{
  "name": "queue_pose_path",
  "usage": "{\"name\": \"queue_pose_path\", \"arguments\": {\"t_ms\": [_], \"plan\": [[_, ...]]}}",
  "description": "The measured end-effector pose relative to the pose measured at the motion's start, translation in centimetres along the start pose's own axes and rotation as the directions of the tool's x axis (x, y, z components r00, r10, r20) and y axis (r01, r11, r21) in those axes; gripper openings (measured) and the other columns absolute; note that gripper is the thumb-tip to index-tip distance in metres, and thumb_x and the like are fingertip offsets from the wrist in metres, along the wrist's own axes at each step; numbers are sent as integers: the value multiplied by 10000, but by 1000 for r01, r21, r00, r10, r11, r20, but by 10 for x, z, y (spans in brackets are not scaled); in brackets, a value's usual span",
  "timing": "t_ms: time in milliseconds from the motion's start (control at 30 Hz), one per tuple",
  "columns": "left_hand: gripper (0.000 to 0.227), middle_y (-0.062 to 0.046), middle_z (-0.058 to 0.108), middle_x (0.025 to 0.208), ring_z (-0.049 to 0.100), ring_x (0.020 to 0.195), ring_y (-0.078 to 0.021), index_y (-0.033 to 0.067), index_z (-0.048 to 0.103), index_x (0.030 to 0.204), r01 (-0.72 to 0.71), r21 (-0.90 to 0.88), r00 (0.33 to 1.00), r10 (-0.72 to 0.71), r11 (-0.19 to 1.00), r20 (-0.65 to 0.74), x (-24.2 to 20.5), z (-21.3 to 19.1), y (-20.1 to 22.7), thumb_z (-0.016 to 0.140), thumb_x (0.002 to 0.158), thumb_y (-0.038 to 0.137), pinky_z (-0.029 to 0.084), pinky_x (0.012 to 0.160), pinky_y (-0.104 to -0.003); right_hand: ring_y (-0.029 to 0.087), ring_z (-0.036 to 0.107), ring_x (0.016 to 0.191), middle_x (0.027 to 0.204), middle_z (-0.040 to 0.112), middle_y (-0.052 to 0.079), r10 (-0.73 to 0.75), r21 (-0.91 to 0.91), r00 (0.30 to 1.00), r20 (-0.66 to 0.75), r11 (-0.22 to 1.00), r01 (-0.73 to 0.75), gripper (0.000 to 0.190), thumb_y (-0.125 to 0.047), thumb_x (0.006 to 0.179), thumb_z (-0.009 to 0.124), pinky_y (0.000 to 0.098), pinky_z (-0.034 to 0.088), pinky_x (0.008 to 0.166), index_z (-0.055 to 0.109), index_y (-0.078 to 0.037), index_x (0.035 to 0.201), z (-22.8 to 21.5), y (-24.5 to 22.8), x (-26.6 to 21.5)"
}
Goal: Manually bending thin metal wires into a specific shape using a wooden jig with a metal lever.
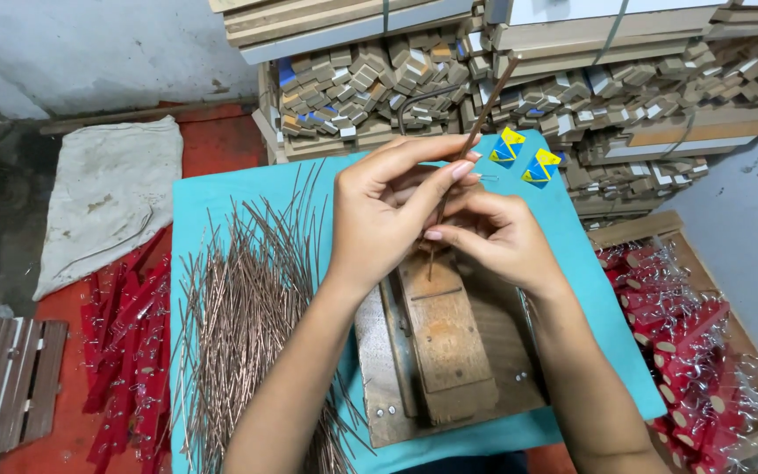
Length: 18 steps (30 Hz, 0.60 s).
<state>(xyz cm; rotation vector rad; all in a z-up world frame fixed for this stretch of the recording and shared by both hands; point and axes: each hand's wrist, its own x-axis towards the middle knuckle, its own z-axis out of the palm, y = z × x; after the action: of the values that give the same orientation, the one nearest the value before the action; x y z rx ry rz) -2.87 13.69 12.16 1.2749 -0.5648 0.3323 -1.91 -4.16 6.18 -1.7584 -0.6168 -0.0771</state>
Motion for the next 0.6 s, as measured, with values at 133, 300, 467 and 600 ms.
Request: {"name": "queue_pose_path", "arguments": {"t_ms": [133, 300, 467, 600], "plan": [[215, -149, 736, 1210, 786, 1023, -240, 8, 690, 1188, 56, -78, 998, -56, 995, 2, -1, 0, -1, 698, 974, -7, 667, 944, -284, 123, 737, 895, 962, 792, 68, -31, -124, 997, 70, 992, 40, 105, -94, 933, 726, 254, 600, 861, 738, -22, 1008, 2, -12, -1], [234, -147, 750, 1163, 784, 1011, -230, 30, 662, 1193, 110, -108, 994, -111, 988, -4, 0, -1, 2, 708, 964, 27, 673, 933, -292, 143, 771, 909, 963, 801, 91, 35, -85, 999, -2, 996, -35, 132, -92, 929, 722, 254, 637, 867, 728, -11, 1033, 7, -17, -5], [204, -167, 743, 1155, 777, 1052, -262, -4, 673, 1163, 58, -88, 998, -61, 994, -33, 1, -1, -1, 705, 961, -5, 666, 969, -293, 140, 769, 887, 953, 799, 93, 92, -72, 994, -64, 993, -97, 109, -86, 905, 748, 249, 634, 848, 731, -14, 984, 12, -17, -7], [208, -177, 746, 1140, 786, 1009, -259, -9, 688, 1157, 25, -71, 999, -27, 997, -35, 9, -4, -2, 718, 952, -13, 676, 945, -292, 133, 748, 978, 1050, 800, 83, 36, -106, 999, 37, 994, -32, 178, -85, 903, 751, 260, 602, 929, 754, -31, 1073, -1, -26, 7]]}}
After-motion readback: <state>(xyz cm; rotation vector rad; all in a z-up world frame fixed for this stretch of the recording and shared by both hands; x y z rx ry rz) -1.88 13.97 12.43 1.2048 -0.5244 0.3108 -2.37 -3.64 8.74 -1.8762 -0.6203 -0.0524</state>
